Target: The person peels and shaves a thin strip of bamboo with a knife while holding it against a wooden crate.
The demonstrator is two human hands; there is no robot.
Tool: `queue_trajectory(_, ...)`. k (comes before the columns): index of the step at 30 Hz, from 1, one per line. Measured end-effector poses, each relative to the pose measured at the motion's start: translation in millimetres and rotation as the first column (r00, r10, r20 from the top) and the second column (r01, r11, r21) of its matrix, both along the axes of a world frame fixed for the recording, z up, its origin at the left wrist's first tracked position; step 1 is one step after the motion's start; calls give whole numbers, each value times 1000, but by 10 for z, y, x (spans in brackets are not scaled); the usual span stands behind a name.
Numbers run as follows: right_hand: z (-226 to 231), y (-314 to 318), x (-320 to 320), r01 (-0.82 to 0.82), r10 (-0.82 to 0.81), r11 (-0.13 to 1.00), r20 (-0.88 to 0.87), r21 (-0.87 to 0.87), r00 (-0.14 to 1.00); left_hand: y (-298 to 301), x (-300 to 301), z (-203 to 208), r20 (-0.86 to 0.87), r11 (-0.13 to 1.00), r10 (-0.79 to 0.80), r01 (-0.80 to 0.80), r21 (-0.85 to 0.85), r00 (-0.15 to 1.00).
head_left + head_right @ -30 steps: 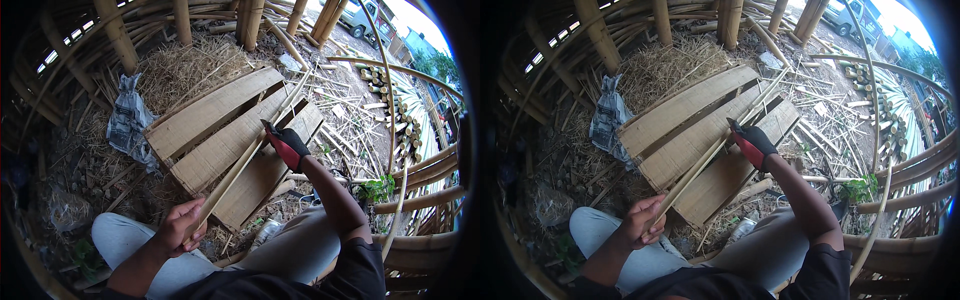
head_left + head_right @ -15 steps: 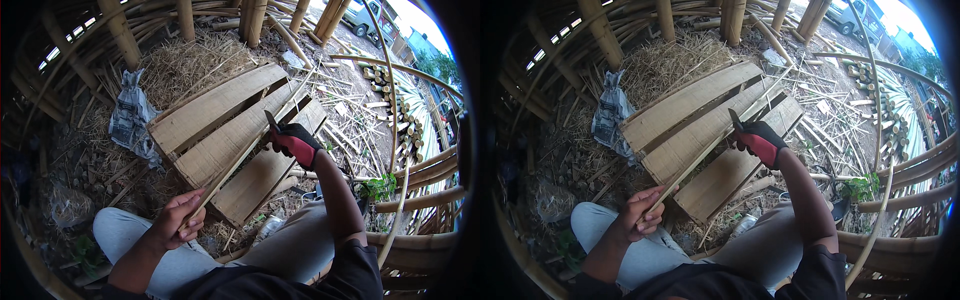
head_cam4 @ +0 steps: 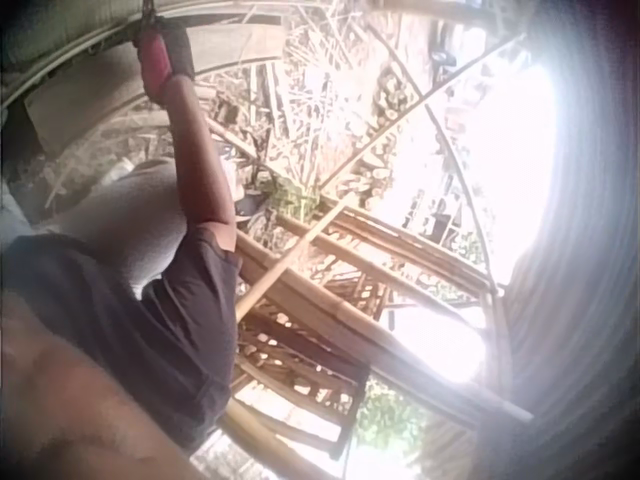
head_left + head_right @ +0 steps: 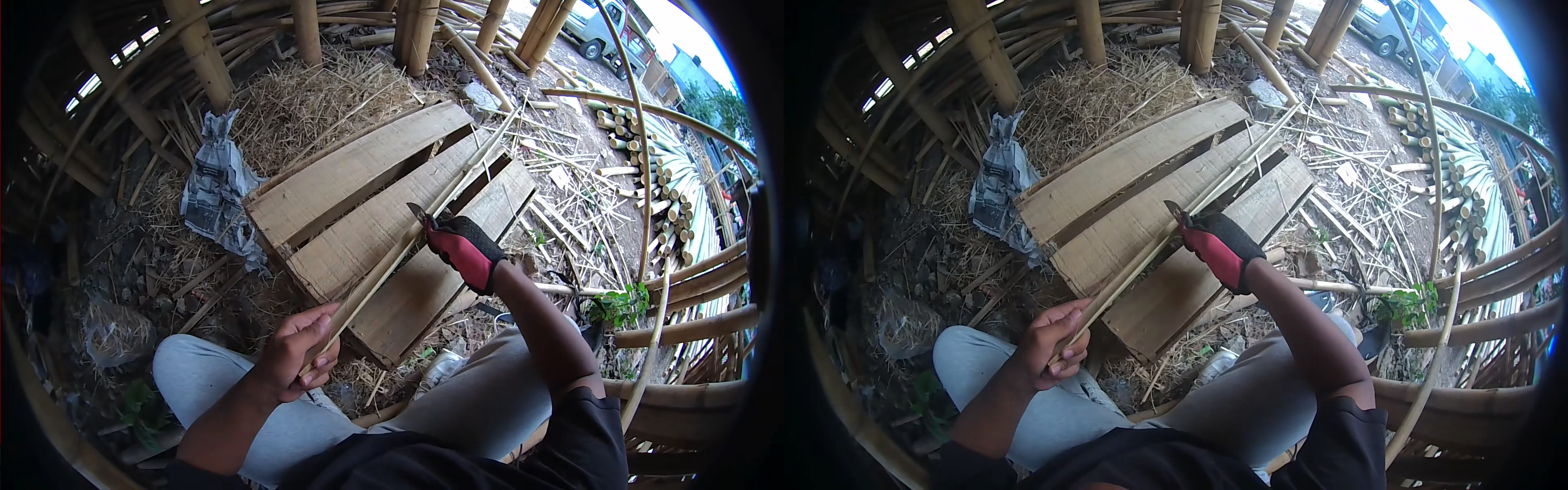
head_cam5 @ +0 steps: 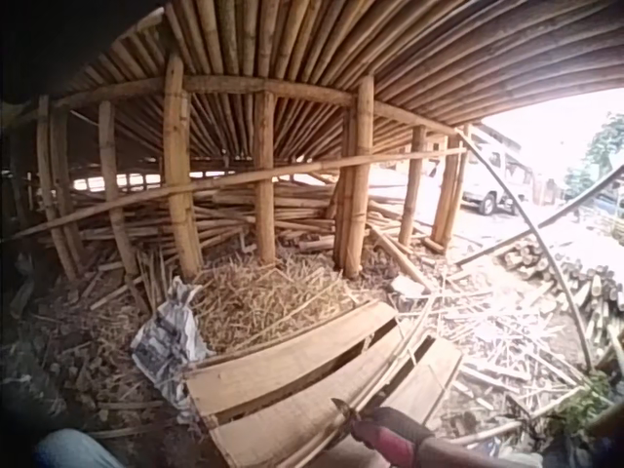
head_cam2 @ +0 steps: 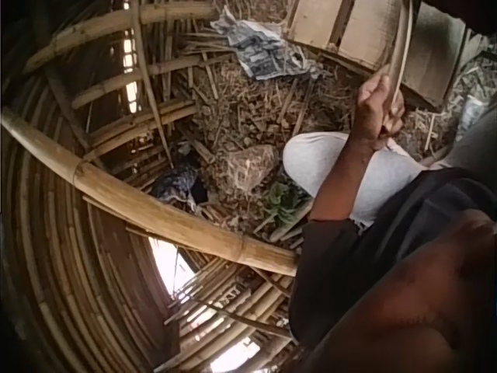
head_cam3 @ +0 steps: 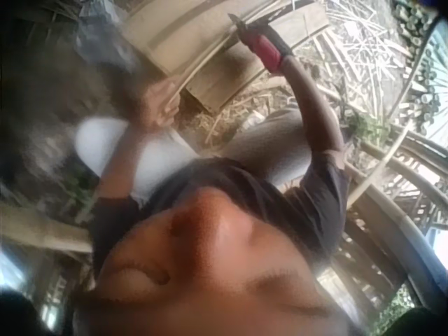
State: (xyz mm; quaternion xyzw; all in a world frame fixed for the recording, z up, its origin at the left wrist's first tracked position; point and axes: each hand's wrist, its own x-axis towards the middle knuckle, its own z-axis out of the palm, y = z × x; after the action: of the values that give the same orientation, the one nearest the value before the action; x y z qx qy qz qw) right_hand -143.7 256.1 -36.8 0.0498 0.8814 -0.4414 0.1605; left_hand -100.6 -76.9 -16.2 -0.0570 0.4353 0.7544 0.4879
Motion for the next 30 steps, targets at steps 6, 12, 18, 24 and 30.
queue_trajectory(6, 81, -346, 204, -220, 218, 973, -26, -75, 976, 20, 11, -23, -9, 1000, -5, 5, 19, 1000)
queue_trajectory(12, 192, -652, 418, -296, 290, 949, -73, -105, 954, 112, 22, -42, 41, 998, 54, -52, -35, 998)
queue_trajectory(18, 253, -112, 89, -3, 7, 1000, -166, 25, 986, 95, 12, 5, 38, 999, 18, -19, 27, 999)
queue_trajectory(24, 33, 110, -191, 110, -40, 863, -151, 493, 988, 46, -7, -98, 74, 993, 14, -22, 115, 997)
queue_trajectory(30, -171, 265, -233, 2, 108, 879, -203, 477, 973, 69, -7, -78, 49, 996, -1, -3, 92, 999)
